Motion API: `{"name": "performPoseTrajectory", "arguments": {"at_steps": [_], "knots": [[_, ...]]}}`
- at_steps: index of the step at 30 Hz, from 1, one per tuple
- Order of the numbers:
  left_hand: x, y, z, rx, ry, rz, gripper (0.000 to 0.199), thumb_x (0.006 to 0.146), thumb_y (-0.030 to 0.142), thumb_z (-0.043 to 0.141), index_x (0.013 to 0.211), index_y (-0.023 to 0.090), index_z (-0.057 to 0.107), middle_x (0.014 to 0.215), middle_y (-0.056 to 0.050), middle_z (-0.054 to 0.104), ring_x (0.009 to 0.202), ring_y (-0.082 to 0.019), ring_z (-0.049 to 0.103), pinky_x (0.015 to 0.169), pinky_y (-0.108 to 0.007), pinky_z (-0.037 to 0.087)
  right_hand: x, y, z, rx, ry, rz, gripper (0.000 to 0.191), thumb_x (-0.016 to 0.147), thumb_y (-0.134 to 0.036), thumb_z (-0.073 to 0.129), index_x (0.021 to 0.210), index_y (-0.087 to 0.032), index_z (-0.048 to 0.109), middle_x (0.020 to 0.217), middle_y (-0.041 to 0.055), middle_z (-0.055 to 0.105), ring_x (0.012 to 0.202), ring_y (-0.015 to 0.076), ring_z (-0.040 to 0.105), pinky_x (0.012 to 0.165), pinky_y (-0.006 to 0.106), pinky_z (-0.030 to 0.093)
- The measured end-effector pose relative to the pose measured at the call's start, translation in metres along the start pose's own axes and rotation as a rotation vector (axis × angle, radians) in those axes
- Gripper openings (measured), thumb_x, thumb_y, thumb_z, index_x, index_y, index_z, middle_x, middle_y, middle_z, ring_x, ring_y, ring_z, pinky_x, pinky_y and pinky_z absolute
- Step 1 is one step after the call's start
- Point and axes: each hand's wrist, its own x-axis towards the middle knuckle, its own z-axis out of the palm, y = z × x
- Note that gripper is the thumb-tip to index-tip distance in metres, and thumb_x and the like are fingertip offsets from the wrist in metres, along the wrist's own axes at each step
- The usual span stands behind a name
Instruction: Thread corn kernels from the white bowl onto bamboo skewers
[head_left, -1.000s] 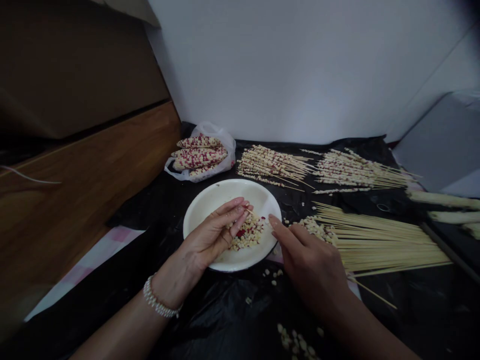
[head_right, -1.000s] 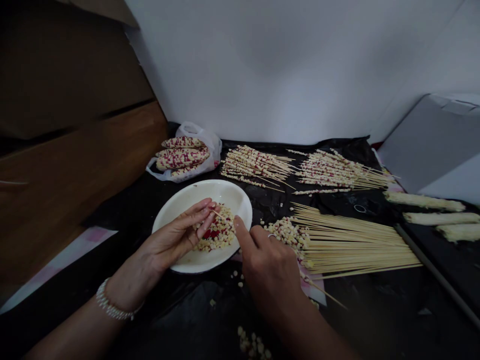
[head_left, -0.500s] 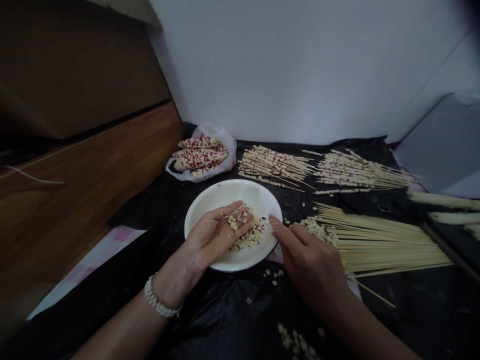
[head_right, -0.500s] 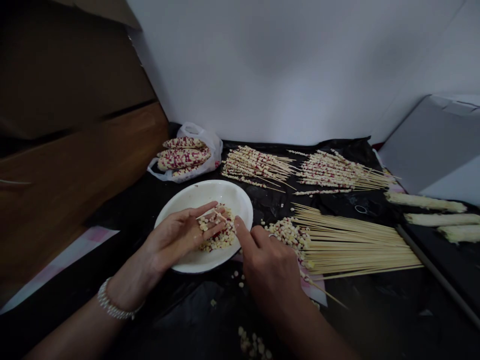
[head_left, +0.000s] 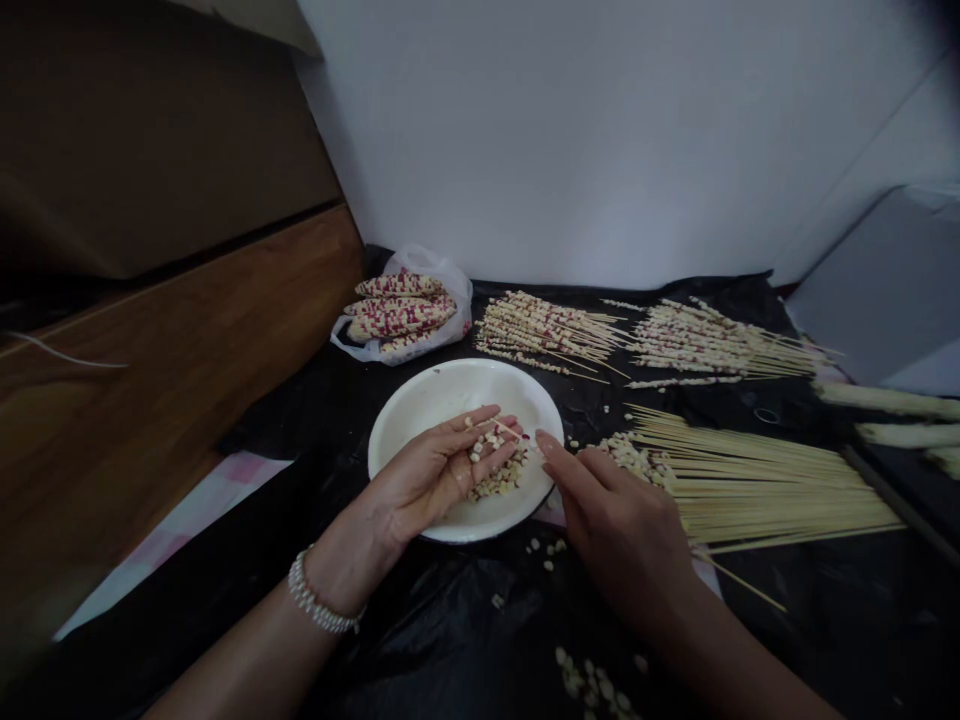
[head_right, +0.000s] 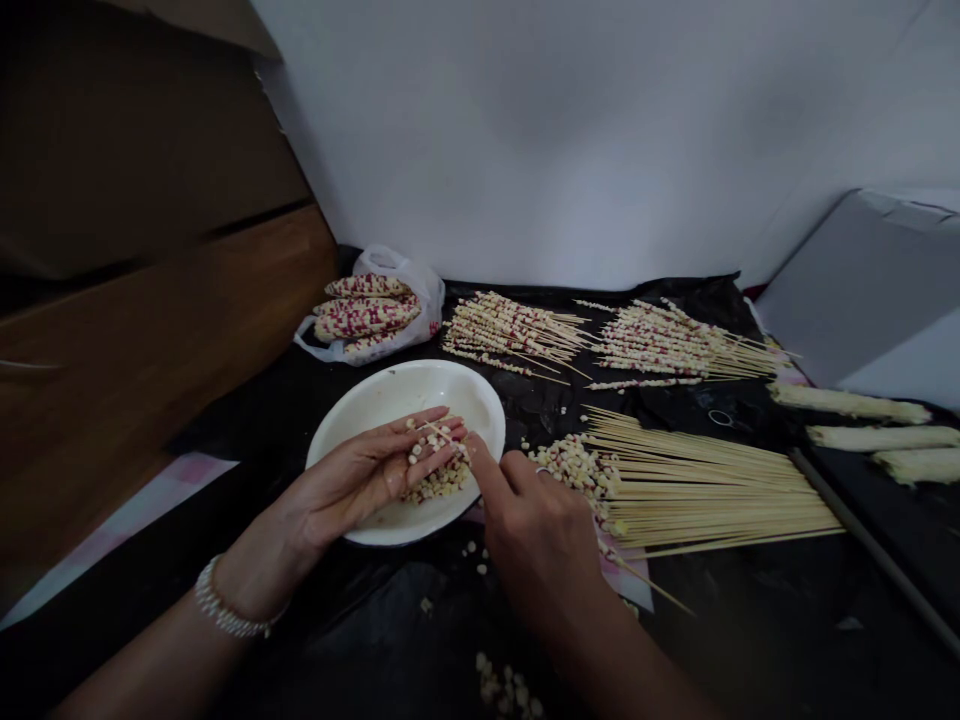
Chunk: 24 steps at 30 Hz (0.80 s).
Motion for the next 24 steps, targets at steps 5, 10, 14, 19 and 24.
{"name": "performPoseTrajectory", "arguments": {"at_steps": [5, 10, 14, 19, 24], "knots": [[0.0023, 0.0023, -0.0045, -0.07, -0.04, -0.042, 0.04, 0.078, -0.003, 0.044, 0.117, 0.0, 0.054, 0.102, -0.019, 0.067, 0.111, -0.026, 0.06, 0.098, -0.036, 0.047, -0.0002, 0.0002, 0.0006, 0.007, 0.009, 0.0, 0.047, 0.085, -0.01, 0.046, 0.129, -0.023, 0.053, 0.072, -0.0012, 0.058, 0.057, 0.0111, 0.052, 0.05, 0.025, 0.032], [0.0017, 0.0025, -0.0009, -0.044, 0.041, -0.032, 0.038, 0.08, -0.003, 0.044, 0.116, 0.001, 0.054, 0.1, -0.017, 0.068, 0.108, -0.025, 0.062, 0.093, -0.032, 0.05, -0.0004, 0.0001, 0.0008, 0.014, 0.015, 0.003, 0.046, 0.085, -0.01, 0.045, 0.128, -0.023, 0.054, 0.071, -0.0014, 0.057, 0.057, 0.0114, 0.052, 0.049, 0.026, 0.032], [-0.0002, 0.0004, 0.0003, -0.007, 0.034, -0.014, 0.037, 0.082, -0.003, 0.044, 0.115, 0.006, 0.056, 0.107, -0.016, 0.067, 0.108, -0.024, 0.062, 0.091, -0.033, 0.052, -0.0006, -0.0002, 0.0008, 0.014, 0.018, 0.001, 0.045, 0.085, -0.01, 0.046, 0.127, -0.023, 0.054, 0.071, -0.0016, 0.057, 0.056, 0.0115, 0.051, 0.048, 0.026, 0.031], [0.0, -0.0019, -0.0028, 0.016, 0.042, 0.038, 0.02, 0.084, 0.002, 0.05, 0.1, 0.007, 0.061, 0.107, -0.015, 0.066, 0.105, -0.022, 0.063, 0.091, -0.031, 0.052, -0.0007, -0.0003, 0.0014, 0.011, 0.037, -0.005, 0.045, 0.084, -0.01, 0.047, 0.127, -0.022, 0.055, 0.07, -0.002, 0.056, 0.054, 0.0111, 0.051, 0.048, 0.027, 0.031], [0.001, -0.0006, -0.0035, 0.063, 0.079, 0.077, 0.017, 0.085, 0.004, 0.052, 0.097, 0.008, 0.063, 0.09, -0.009, 0.068, 0.083, -0.013, 0.067, 0.075, -0.021, 0.056, 0.0, -0.0003, 0.0003, 0.038, 0.06, -0.02, 0.044, 0.084, -0.009, 0.046, 0.125, -0.02, 0.056, 0.07, -0.0013, 0.057, 0.057, 0.0114, 0.052, 0.05, 0.026, 0.033]]}}
